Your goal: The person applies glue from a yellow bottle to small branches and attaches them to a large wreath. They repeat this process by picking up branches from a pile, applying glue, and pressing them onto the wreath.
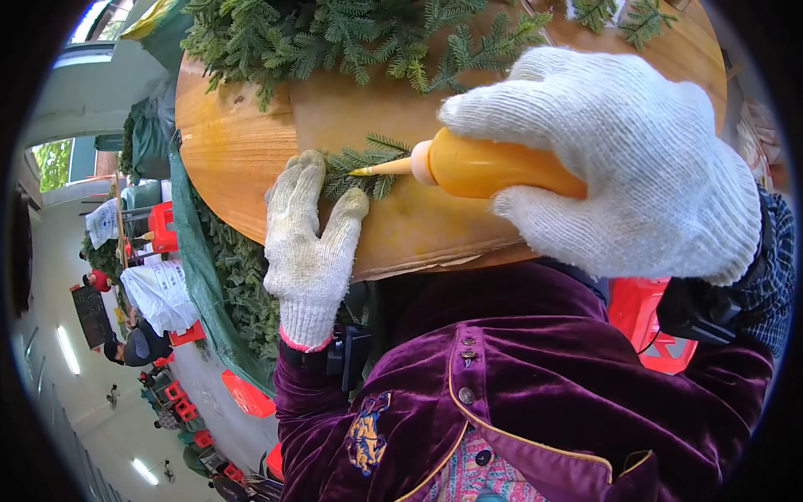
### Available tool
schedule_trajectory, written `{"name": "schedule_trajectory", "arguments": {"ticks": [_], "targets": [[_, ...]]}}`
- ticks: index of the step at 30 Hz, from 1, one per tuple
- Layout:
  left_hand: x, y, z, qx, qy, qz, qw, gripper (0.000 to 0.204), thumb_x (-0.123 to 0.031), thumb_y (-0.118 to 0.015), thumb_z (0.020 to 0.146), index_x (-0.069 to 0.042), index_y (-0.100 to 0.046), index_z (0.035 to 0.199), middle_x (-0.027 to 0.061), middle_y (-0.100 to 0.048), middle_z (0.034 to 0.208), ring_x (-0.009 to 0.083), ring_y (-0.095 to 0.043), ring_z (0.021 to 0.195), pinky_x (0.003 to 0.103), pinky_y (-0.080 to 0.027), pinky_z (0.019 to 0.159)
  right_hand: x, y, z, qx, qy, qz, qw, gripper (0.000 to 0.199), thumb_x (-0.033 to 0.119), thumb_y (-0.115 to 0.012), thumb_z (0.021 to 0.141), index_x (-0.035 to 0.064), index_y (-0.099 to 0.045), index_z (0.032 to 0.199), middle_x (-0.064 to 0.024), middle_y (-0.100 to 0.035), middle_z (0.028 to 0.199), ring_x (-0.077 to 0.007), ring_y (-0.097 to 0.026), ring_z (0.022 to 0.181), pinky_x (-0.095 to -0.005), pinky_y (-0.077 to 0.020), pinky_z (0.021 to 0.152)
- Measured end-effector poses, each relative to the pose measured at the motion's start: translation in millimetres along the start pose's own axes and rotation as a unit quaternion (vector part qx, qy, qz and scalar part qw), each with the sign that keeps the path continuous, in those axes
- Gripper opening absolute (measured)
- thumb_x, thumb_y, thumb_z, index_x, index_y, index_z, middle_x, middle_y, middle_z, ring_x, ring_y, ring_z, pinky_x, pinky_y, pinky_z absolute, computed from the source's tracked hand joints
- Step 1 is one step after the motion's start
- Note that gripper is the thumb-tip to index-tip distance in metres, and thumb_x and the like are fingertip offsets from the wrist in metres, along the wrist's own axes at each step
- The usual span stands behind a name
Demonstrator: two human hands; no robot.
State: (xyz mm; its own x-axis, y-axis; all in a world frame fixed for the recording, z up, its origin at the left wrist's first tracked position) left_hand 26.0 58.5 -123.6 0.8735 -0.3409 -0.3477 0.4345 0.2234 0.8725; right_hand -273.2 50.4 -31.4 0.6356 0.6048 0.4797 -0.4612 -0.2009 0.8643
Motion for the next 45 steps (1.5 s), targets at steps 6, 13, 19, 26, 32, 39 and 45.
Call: {"name": "schedule_trajectory", "arguments": {"ticks": [6,13,19,26,32,39,45], "targets": [[1.8,2.6,2.4,0.004,-0.018,0.0,1.0,0.056,-0.027,-0.08,0.082,0.003,-0.064,0.126,0.0227,-0.064,0.128,0.0424,-0.055,0.126,0.055,-0.037,0.11,-9.3,6.2,1.5,0.013,0.03,0.043,0.999,0.069,-0.003,-0.074,0.067,0.0058,-0.062,0.135,-0.0163,-0.066,0.095,-0.0328,-0.066,0.079,-0.0395,-0.0524,0.07],[1.0,5.7,3.3,0.021,-0.023,0.012,0.999,0.056,-0.027,-0.08,0.082,0.003,-0.063,0.126,0.0228,-0.064,0.127,0.0425,-0.055,0.125,0.054,-0.037,0.11,-29.4,4.7,0.7,-0.001,0.082,0.09,0.993,0.072,-0.005,-0.071,0.066,0.005,-0.061,0.137,-0.0154,-0.065,0.092,-0.0304,-0.063,0.076,-0.0381,-0.0502,0.068],[3.5,7.4,5.1,0.03,-0.014,0.011,0.999,0.056,-0.027,-0.08,0.082,0.003,-0.063,0.126,0.0224,-0.063,0.129,0.042,-0.054,0.127,0.054,-0.037,0.11,-36.3,12.3,-2.0,0.022,0.055,0.077,0.995,0.075,-0.003,-0.072,0.064,0.0041,-0.061,0.137,-0.0156,-0.065,0.092,-0.0307,-0.063,0.079,-0.039,-0.0495,0.07],[5.8,8.9,5.0,0.041,-0.021,0.021,0.999,0.058,-0.029,-0.08,0.082,0.004,-0.063,0.127,0.0225,-0.063,0.129,0.042,-0.054,0.127,0.054,-0.038,0.11,-43.7,17.6,-4.7,0.024,0.051,0.076,0.995,0.072,0.002,-0.074,0.063,0.0033,-0.063,0.135,-0.0162,-0.065,0.095,-0.032,-0.063,0.08,-0.0405,-0.0495,0.071],[4.1,11.6,9.6,0.054,-0.012,0.023,0.998,0.058,-0.027,-0.08,0.081,0.004,-0.063,0.126,0.0224,-0.064,0.129,0.0422,-0.055,0.127,0.053,-0.039,0.109,-57.4,17.7,-8.1,0.013,0.064,0.087,0.994,0.069,0.003,-0.075,0.065,0.0019,-0.064,0.132,-0.0171,-0.066,0.097,-0.0327,-0.065,0.083,-0.0402,-0.0501,0.073],[2.2,11.2,11.4,0.059,-0.017,0.008,0.998,0.056,-0.024,-0.081,0.08,0.005,-0.063,0.125,0.0228,-0.064,0.128,0.0426,-0.056,0.126,0.053,-0.04,0.108,-60.8,23.2,-13.8,0.027,0.017,0.102,0.994,0.062,0.003,-0.074,0.068,-0.0008,-0.066,0.129,-0.0173,-0.068,0.099,-0.0333,-0.068,0.088,-0.0393,-0.0517,0.078],[5.7,11.8,13.9,0.076,-0.012,0.027,0.997,0.056,-0.024,-0.081,0.08,0.005,-0.064,0.125,0.0228,-0.064,0.128,0.042,-0.056,0.126,0.052,-0.04,0.108,-77.6,21.1,-21.5,0.015,0.01,0.121,0.993,0.061,0.004,-0.074,0.068,-0.0013,-0.067,0.128,-0.017,-0.068,0.1,-0.0324,-0.068,0.09,-0.0394,-0.052,0.08]]}}
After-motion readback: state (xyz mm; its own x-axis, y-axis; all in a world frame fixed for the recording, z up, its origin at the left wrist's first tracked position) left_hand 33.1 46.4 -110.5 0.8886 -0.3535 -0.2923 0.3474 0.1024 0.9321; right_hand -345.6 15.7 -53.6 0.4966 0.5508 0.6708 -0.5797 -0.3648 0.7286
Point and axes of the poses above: each hand's wrist, its own z-axis towards the middle knuckle, its own y-axis out of the back of the hand, x = y × z, the point moved 1 cm from there along z, towards the middle knuckle
